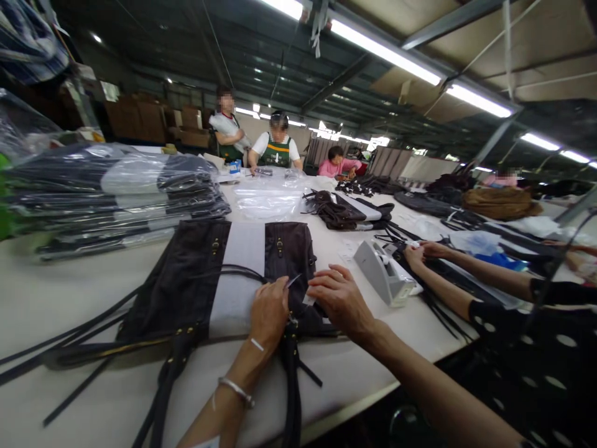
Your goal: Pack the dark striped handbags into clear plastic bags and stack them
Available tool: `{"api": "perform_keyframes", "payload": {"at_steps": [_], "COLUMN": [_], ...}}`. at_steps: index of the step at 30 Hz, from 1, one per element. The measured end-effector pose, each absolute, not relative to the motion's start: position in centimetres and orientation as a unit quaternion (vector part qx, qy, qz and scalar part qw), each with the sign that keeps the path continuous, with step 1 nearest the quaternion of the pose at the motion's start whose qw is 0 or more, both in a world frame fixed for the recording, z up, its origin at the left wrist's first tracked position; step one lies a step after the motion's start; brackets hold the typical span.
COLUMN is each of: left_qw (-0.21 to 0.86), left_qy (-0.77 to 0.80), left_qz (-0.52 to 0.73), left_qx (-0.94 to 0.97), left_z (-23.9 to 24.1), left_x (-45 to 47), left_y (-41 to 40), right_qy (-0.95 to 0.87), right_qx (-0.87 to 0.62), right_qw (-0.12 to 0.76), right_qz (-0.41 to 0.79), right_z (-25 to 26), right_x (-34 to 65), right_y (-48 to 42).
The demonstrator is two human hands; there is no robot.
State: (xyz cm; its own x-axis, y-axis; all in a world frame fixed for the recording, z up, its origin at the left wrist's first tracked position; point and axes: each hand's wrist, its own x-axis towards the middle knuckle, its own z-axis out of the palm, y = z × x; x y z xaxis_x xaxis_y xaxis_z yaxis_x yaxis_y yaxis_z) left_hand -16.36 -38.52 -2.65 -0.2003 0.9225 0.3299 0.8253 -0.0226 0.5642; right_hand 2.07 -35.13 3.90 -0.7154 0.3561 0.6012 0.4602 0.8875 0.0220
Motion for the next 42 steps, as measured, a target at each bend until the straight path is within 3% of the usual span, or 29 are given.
{"api": "perform_keyframes", "payload": {"at_steps": [4, 11, 15, 19, 22, 24, 33, 37, 42], "left_qw": [0.142, 0.285, 0.453, 0.489, 0.456, 0.423, 0.135, 0.094, 0.020], "left_qy": [0.704, 0.610, 0.526, 0.508, 0.543, 0.587, 0.750, 0.770, 0.746], "left_qz": [0.393, 0.597, 0.659, 0.665, 0.638, 0.596, 0.372, 0.286, 0.302], "left_qx": [0.574, 0.436, 0.290, 0.244, 0.299, 0.348, 0.531, 0.562, 0.593], "left_z": [-1.9, -1.7, -1.7, -1.6, -1.6, -1.6, -1.6, -0.7, 0.5], "left_x": [-16.9, -18.1, -18.4, -18.3, -18.1, -18.0, -16.4, -15.1, -17.0], "left_y": [-38.6, -38.1, -37.6, -37.0, -36.2, -35.6, -34.4, -34.9, -39.1], "right_qy": [-0.894, -0.886, -0.884, -0.915, -0.937, -0.941, -0.856, -0.832, -0.804], "right_qx": [-0.212, -0.156, -0.192, -0.215, -0.217, -0.204, -0.299, -0.341, -0.374], "right_qw": [0.382, 0.436, 0.418, 0.320, 0.229, 0.215, 0.412, 0.424, 0.438], "right_qz": [-0.096, 0.040, 0.080, 0.118, 0.147, 0.166, 0.087, 0.112, 0.151], "right_z": [1.6, -2.6, -3.1, -3.2, -3.4, -3.5, -2.8, -2.7, -3.4], "right_x": [0.5, -1.8, -2.6, -2.9, -3.0, -3.0, -1.1, 0.6, 3.3], "right_y": [-32.9, -29.1, -28.0, -26.9, -26.0, -25.6, -27.2, -28.1, -28.9]}}
